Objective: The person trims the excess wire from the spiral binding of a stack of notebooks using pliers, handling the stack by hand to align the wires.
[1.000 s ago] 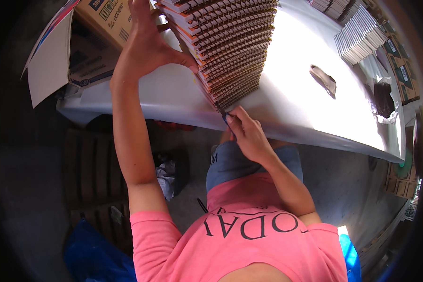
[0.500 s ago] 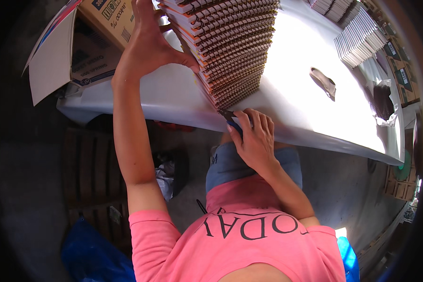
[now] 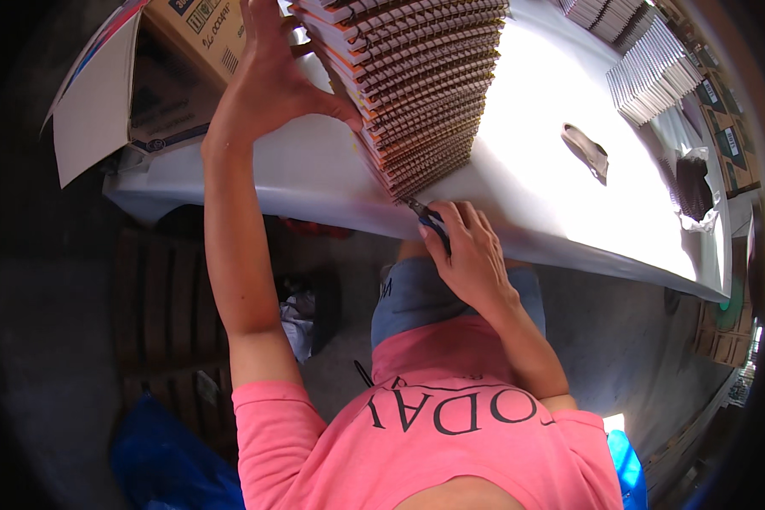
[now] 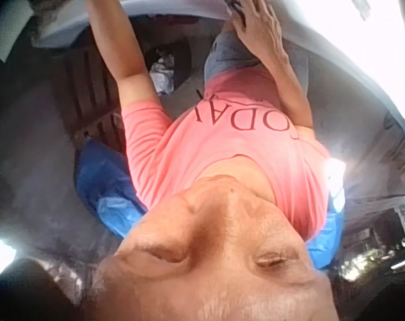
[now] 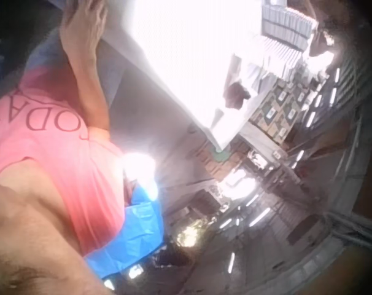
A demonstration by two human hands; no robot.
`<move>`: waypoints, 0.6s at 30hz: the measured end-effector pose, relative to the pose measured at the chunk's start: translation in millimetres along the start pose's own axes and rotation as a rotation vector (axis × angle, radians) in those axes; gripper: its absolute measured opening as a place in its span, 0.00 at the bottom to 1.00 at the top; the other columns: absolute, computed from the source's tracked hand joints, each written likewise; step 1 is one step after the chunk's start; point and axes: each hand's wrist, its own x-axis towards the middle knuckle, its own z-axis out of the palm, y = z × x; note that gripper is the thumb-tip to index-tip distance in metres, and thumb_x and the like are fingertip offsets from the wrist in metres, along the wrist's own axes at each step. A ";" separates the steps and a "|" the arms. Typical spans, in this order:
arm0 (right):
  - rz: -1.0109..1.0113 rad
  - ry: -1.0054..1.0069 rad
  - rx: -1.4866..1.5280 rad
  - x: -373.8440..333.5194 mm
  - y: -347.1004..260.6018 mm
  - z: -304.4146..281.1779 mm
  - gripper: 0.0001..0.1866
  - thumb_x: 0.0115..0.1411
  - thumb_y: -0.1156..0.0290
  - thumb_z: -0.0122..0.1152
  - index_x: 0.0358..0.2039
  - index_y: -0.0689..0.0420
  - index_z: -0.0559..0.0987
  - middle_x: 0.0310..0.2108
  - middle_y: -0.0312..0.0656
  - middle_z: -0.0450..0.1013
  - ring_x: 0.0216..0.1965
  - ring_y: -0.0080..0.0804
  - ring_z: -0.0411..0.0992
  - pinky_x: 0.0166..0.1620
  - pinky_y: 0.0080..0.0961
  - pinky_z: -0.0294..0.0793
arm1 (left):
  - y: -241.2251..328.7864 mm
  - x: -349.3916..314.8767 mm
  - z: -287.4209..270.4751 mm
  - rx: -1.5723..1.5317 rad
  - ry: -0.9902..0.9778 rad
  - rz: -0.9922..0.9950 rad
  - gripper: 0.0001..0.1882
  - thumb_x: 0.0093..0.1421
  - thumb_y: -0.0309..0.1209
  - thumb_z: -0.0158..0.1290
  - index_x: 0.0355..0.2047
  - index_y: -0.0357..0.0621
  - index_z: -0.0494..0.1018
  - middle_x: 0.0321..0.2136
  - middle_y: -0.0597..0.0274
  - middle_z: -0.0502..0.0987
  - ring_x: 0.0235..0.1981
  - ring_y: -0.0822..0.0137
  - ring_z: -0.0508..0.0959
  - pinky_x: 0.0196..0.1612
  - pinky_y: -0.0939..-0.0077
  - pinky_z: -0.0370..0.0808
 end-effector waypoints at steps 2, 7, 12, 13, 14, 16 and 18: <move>-0.091 0.112 -0.129 -4.8 0.0 2.7 0.15 0.58 0.64 0.57 0.44 0.56 0.71 0.37 0.47 0.70 0.40 0.47 0.70 0.44 0.41 0.69 | 1.0 -0.4 1.5 0.002 -0.009 0.001 0.83 0.19 0.32 0.77 0.66 0.54 0.24 0.65 0.51 0.44 0.64 0.54 0.55 0.60 0.53 0.65; -0.129 0.124 -0.224 -4.6 1.5 15.5 0.16 0.57 0.64 0.57 0.45 0.55 0.72 0.38 0.47 0.68 0.41 0.46 0.68 0.45 0.43 0.68 | -1.1 -5.6 2.7 -0.156 0.024 -0.069 0.83 0.19 0.31 0.77 0.66 0.54 0.24 0.65 0.51 0.44 0.64 0.55 0.55 0.60 0.54 0.65; 0.069 -0.158 -0.005 1.6 -1.8 11.3 0.13 0.62 0.64 0.52 0.44 0.56 0.71 0.30 0.46 0.72 0.33 0.45 0.73 0.39 0.41 0.72 | -1.2 -5.3 5.3 -0.207 0.051 -0.098 0.84 0.19 0.30 0.77 0.66 0.54 0.23 0.65 0.51 0.44 0.64 0.55 0.55 0.60 0.54 0.65; 0.142 -0.235 0.095 4.3 -1.9 9.9 0.12 0.62 0.64 0.50 0.43 0.57 0.70 0.28 0.46 0.73 0.30 0.45 0.74 0.37 0.41 0.73 | -1.0 -4.9 5.4 -0.211 0.055 -0.112 0.84 0.19 0.30 0.77 0.66 0.54 0.23 0.65 0.51 0.44 0.64 0.55 0.55 0.60 0.53 0.65; 0.262 -0.328 0.286 10.0 1.2 6.5 0.12 0.63 0.65 0.50 0.43 0.57 0.70 0.27 0.46 0.73 0.28 0.46 0.74 0.36 0.41 0.73 | -1.0 -5.2 5.7 -0.214 0.056 -0.117 0.84 0.19 0.30 0.77 0.66 0.54 0.23 0.65 0.51 0.44 0.64 0.55 0.55 0.60 0.53 0.65; 0.496 -0.505 0.666 22.3 9.7 -2.7 0.12 0.63 0.65 0.49 0.43 0.58 0.70 0.24 0.47 0.74 0.24 0.47 0.74 0.33 0.41 0.74 | -1.4 -5.7 5.1 -0.218 0.059 -0.120 0.84 0.19 0.30 0.77 0.66 0.54 0.23 0.65 0.52 0.44 0.64 0.55 0.55 0.59 0.53 0.65; 0.322 -0.354 0.385 14.5 8.1 -0.4 0.13 0.62 0.64 0.51 0.44 0.56 0.71 0.30 0.47 0.73 0.31 0.45 0.74 0.37 0.40 0.73 | -2.3 -7.0 1.5 -0.154 0.046 -0.112 0.84 0.19 0.30 0.77 0.66 0.54 0.23 0.65 0.52 0.44 0.64 0.55 0.55 0.59 0.54 0.65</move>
